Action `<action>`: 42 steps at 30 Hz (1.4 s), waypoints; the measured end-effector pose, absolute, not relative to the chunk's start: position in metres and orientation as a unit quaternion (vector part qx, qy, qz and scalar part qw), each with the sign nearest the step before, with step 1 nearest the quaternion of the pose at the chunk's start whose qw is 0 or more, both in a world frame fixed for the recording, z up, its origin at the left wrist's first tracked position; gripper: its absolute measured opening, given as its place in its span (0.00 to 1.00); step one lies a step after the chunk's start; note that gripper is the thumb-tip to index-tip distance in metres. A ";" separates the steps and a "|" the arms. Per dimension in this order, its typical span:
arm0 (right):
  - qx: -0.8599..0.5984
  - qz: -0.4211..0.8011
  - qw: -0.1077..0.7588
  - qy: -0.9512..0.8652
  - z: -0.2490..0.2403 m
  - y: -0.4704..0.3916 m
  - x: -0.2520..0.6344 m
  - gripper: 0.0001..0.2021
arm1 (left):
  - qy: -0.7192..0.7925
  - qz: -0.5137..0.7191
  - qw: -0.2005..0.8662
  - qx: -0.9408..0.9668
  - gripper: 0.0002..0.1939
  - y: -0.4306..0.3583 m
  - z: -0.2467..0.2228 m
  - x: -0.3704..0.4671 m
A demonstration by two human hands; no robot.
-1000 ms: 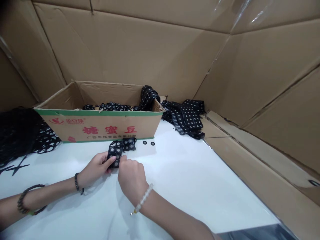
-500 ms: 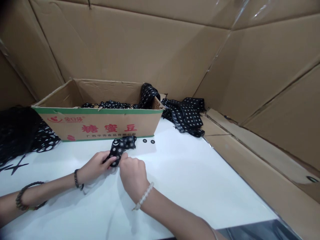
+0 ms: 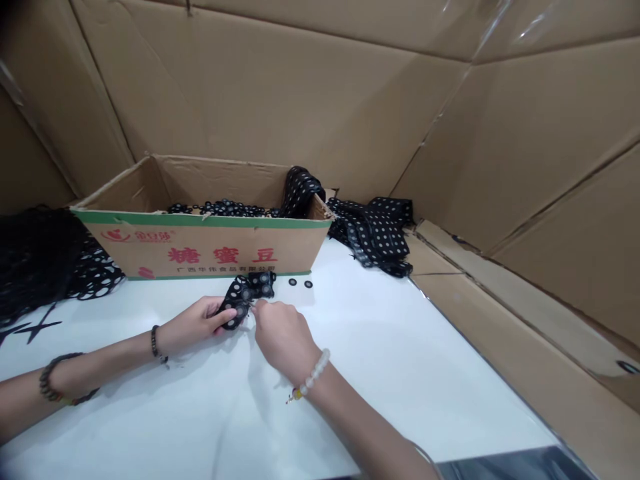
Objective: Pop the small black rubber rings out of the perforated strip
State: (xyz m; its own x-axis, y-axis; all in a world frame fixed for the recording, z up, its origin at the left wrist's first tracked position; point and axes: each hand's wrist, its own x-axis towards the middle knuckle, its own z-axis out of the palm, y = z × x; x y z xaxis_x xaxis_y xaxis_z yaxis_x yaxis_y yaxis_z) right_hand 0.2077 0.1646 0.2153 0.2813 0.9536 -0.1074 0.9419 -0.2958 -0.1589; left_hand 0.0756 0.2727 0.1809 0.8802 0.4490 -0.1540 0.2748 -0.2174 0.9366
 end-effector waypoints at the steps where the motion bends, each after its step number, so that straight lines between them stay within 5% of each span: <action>1: -0.797 0.104 0.042 -0.593 0.216 0.165 0.209 0.16 | 0.230 0.073 0.584 0.775 0.16 0.273 0.181 0.076; 9: -0.771 0.181 0.113 -0.601 0.219 0.166 0.219 0.15 | 0.197 0.063 0.615 0.761 0.17 0.276 0.182 0.078; 15: -0.684 0.410 0.144 -0.587 0.239 0.158 0.254 0.18 | 0.247 0.072 0.665 0.701 0.20 0.274 0.182 0.078; 19: -0.688 0.262 0.291 -0.612 0.233 0.164 0.247 0.16 | 0.244 0.073 0.671 0.696 0.21 0.276 0.180 0.078; 24: -0.721 0.180 0.300 -0.598 0.204 0.177 0.223 0.16 | 0.214 0.078 0.670 0.707 0.22 0.275 0.181 0.077; 30: -0.635 0.360 0.421 -0.538 0.186 0.183 0.226 0.15 | 0.167 0.077 0.667 0.722 0.21 0.274 0.181 0.077; 34: -0.586 0.467 0.426 -0.506 0.184 0.184 0.227 0.16 | 0.132 0.069 0.669 0.728 0.22 0.275 0.180 0.076; 42: -0.555 0.415 0.472 -0.545 0.172 0.185 0.210 0.19 | 0.115 0.076 0.700 0.701 0.21 0.273 0.183 0.075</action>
